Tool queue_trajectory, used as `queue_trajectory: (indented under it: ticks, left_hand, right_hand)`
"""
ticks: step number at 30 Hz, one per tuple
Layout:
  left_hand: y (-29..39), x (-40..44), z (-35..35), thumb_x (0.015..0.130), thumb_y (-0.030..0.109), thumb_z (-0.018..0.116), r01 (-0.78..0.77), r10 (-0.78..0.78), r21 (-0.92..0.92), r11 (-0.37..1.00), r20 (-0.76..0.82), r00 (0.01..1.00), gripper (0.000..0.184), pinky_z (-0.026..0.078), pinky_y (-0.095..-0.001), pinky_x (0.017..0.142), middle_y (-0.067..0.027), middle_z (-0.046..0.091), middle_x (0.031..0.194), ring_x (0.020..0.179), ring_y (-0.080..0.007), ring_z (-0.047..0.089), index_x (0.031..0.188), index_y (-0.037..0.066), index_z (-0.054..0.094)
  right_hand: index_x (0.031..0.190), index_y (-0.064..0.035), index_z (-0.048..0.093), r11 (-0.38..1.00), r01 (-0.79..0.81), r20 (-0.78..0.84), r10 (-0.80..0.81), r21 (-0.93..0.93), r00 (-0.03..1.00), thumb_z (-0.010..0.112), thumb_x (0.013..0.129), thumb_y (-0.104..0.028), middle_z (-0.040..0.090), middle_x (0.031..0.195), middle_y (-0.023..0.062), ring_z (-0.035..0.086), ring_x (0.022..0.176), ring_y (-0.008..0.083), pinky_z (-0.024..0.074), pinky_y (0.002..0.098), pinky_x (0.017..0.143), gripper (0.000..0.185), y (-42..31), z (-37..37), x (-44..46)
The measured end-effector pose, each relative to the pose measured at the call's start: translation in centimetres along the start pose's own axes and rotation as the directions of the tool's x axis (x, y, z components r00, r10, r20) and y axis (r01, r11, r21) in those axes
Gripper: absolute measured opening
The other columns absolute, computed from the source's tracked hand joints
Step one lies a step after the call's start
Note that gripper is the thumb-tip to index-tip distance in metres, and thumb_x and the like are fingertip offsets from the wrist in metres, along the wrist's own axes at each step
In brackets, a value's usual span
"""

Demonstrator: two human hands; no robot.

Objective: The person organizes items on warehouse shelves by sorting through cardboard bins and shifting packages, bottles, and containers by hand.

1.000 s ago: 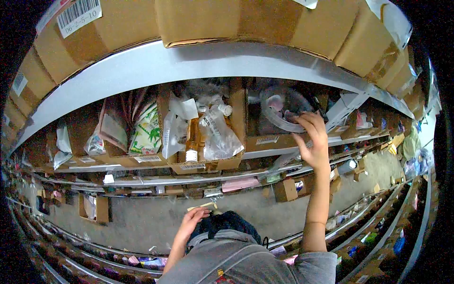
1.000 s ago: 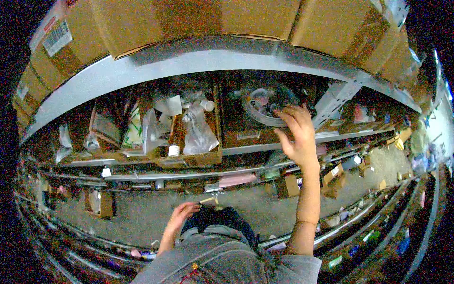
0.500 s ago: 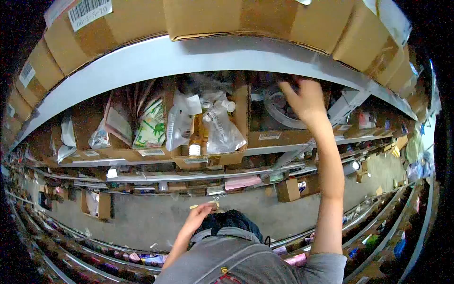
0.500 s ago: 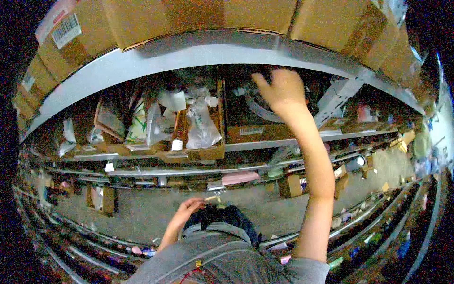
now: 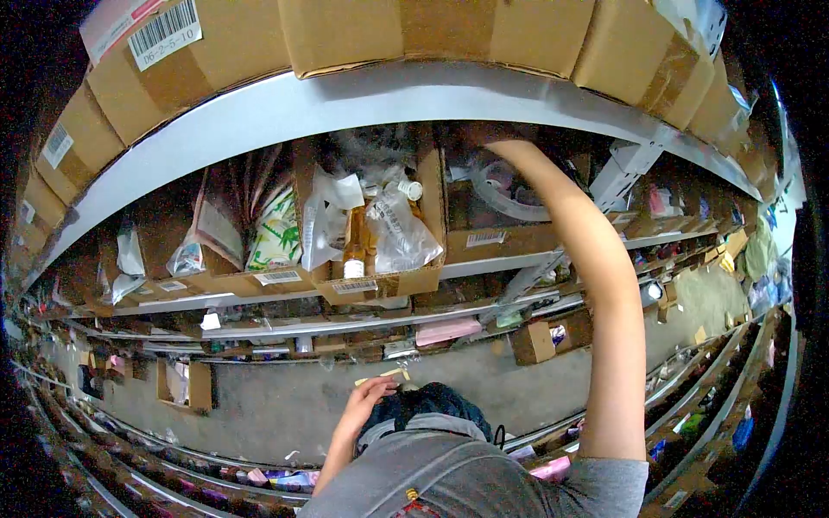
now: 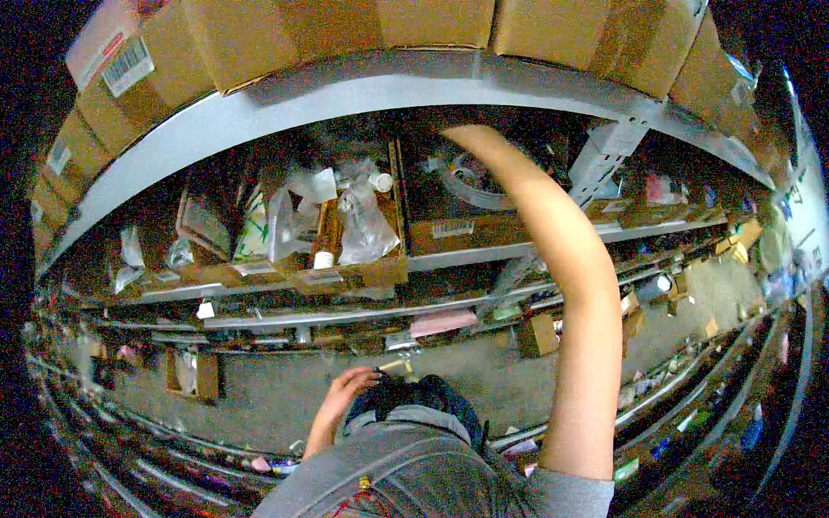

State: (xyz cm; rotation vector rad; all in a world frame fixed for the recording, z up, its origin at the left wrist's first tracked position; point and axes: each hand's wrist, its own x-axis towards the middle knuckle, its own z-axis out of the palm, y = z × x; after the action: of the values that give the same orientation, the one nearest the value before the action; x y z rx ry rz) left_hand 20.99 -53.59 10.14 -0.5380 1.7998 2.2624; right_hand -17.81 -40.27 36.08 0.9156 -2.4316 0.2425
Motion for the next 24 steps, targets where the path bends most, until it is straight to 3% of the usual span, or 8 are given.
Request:
queue_trajectory:
  ticks: [13, 14, 16, 17, 21, 24]
  left_hand:
    - [-0.1, 1.1, -0.3, 0.085, 0.018, 0.046, 0.009, -0.009, 0.033, 0.999, 0.006, 1.0, 0.029, 0.041, -0.0259, 0.079, -0.0089, 0.058, 0.099, 0.09, -0.016, 0.054, 0.106, -0.001, 0.051]
    - [0.0, 1.4, -0.2, 0.085, 0.019, 0.046, 0.007, -0.008, 0.051, 0.999, 0.017, 1.0, 0.029, 0.041, -0.0262, 0.079, -0.009, 0.058, 0.099, 0.09, -0.0162, 0.054, 0.106, -0.001, 0.051]
    - [0.6, 1.5, 0.2, 0.085, 0.018, 0.046, 0.003, -0.006, 0.058, 0.998, 0.035, 0.999, 0.028, 0.04, -0.0265, 0.08, -0.0092, 0.058, 0.099, 0.091, -0.0166, 0.054, 0.106, -0.001, 0.051]
    - [1.1, 1.6, 0.6, 0.086, 0.017, 0.046, 0.012, -0.016, 0.095, 0.995, 0.041, 0.999, 0.028, 0.04, -0.0265, 0.081, -0.0093, 0.058, 0.099, 0.091, -0.0165, 0.054, 0.106, -0.001, 0.051]
    - [1.8, 2.4, 1.1, 0.086, 0.016, 0.044, -0.024, 0.008, 0.167, 0.986, 0.096, 0.995, 0.027, 0.039, -0.0262, 0.084, -0.0097, 0.057, 0.1, 0.093, -0.0162, 0.053, 0.106, -0.001, 0.051]
    - [1.6, 2.6, 1.3, 0.086, 0.016, 0.044, -0.036, 0.023, 0.164, 0.986, 0.081, 0.996, 0.027, 0.039, -0.0258, 0.084, -0.0098, 0.057, 0.1, 0.093, -0.0162, 0.052, 0.105, -0.002, 0.05]
  right_hand:
    - [0.098, -0.0027, 0.054, 0.955, 0.147, -0.012, -0.149, 0.256, 0.989, 0.051, 0.077, -0.029, 0.058, 0.091, 0.0148, 0.055, 0.084, 0.0274, 0.0412, 0.034, 0.077, 0.033, -0.4, -4.6, -5.0]
    - [0.098, -0.0028, 0.054, 0.95, 0.146, 0.021, -0.158, 0.277, 0.987, 0.051, 0.077, -0.029, 0.058, 0.091, 0.0147, 0.055, 0.084, 0.0273, 0.0413, 0.0339, 0.077, 0.033, -0.8, -5.3, -5.7]
    - [0.097, -0.0106, 0.055, 0.973, 0.026, 0.323, -0.101, 0.229, 0.941, 0.042, 0.082, -0.024, 0.058, 0.081, 0.019, 0.058, 0.072, 0.0348, 0.0468, 0.0411, 0.061, 0.024, -1.6, -7.1, -6.2]
    - [0.095, -0.0096, 0.056, 0.92, 0.048, 0.101, -0.094, 0.39, 0.99, 0.043, 0.082, -0.028, 0.057, 0.073, 0.0209, 0.056, 0.069, 0.0379, 0.0449, 0.044, 0.062, 0.025, -1.1, -5.8, -6.8]
    - [0.092, -0.009, 0.057, 0.919, 0.0, 0.206, -0.088, 0.394, 0.975, 0.044, 0.081, -0.033, 0.057, 0.074, 0.0221, 0.055, 0.07, 0.0395, 0.0438, 0.0449, 0.063, 0.03, -0.3, -4.7, -6.4]
    - [0.088, -0.0059, 0.058, 0.906, 0.061, 0.076, -0.102, 0.419, 0.992, 0.045, 0.081, -0.037, 0.057, 0.075, 0.0219, 0.054, 0.07, 0.0406, 0.0429, 0.0447, 0.062, 0.034, -1.0, -4.9, -6.8]
